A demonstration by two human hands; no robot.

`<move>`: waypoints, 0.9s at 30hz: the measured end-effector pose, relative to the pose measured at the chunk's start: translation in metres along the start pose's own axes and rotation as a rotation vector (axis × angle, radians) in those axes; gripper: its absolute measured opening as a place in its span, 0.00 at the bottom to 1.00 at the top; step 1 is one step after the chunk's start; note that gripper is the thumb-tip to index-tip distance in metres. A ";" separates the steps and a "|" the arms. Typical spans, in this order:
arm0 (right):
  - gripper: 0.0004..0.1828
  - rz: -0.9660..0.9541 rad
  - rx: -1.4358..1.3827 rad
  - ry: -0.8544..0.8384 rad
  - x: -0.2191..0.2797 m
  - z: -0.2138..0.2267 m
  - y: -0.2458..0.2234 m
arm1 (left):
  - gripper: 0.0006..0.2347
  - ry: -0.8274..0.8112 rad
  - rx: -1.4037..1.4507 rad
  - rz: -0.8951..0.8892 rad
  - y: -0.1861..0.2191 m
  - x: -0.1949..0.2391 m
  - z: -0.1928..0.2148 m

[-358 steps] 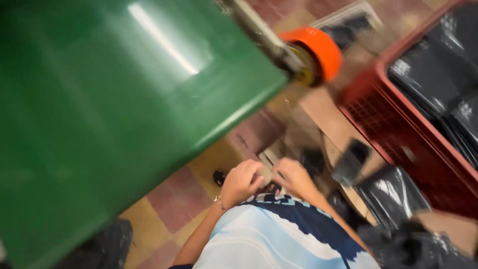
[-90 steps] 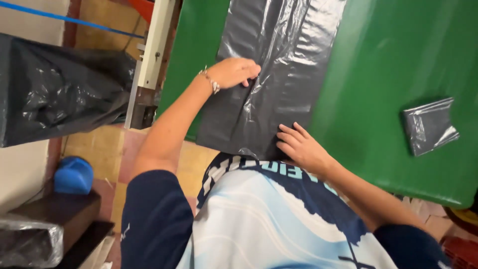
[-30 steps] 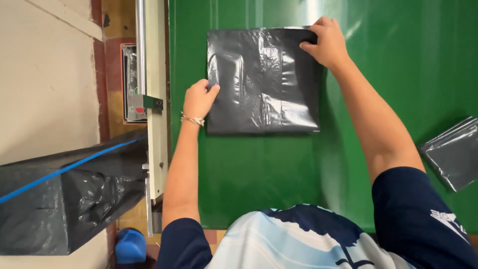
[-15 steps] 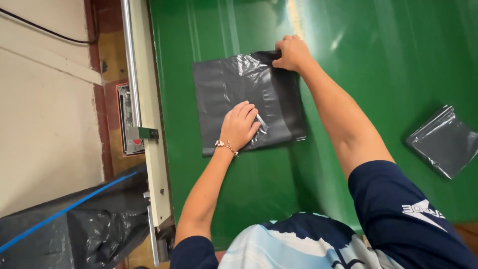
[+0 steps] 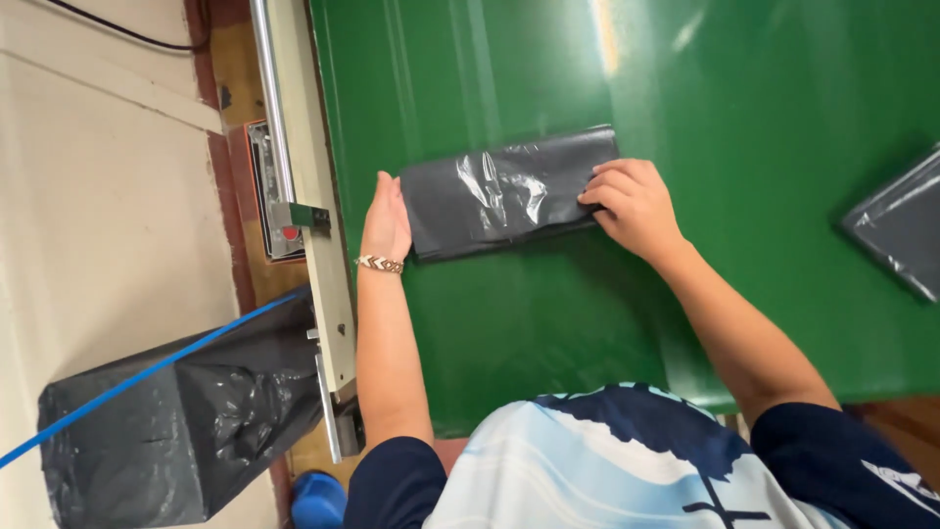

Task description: Folding plastic bags from a conveyor belt and placing them into a storage crate

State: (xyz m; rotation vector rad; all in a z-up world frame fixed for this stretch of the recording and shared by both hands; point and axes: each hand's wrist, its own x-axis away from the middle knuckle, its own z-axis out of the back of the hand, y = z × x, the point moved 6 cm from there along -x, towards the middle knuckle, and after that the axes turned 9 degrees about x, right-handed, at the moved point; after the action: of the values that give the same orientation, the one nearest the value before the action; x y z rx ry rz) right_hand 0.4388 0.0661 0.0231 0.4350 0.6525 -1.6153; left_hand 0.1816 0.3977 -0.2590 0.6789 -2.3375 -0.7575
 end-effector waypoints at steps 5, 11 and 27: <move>0.10 0.024 -0.019 -0.092 0.007 -0.005 -0.007 | 0.24 0.413 -1.030 -0.637 0.073 0.103 -0.172; 0.31 0.020 -0.092 -0.107 -0.039 -0.068 -0.054 | 0.29 0.170 -2.026 -0.861 -0.008 0.098 -0.276; 0.48 0.146 0.019 -0.282 -0.010 -0.086 -0.103 | 0.07 -0.695 -2.217 -1.451 0.026 0.170 -0.198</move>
State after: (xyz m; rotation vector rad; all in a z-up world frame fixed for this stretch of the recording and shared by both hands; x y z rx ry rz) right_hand 0.3311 0.1349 -0.0197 0.2555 0.3838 -1.5083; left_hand 0.1853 0.2423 -0.0476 0.6869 0.3703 -3.2605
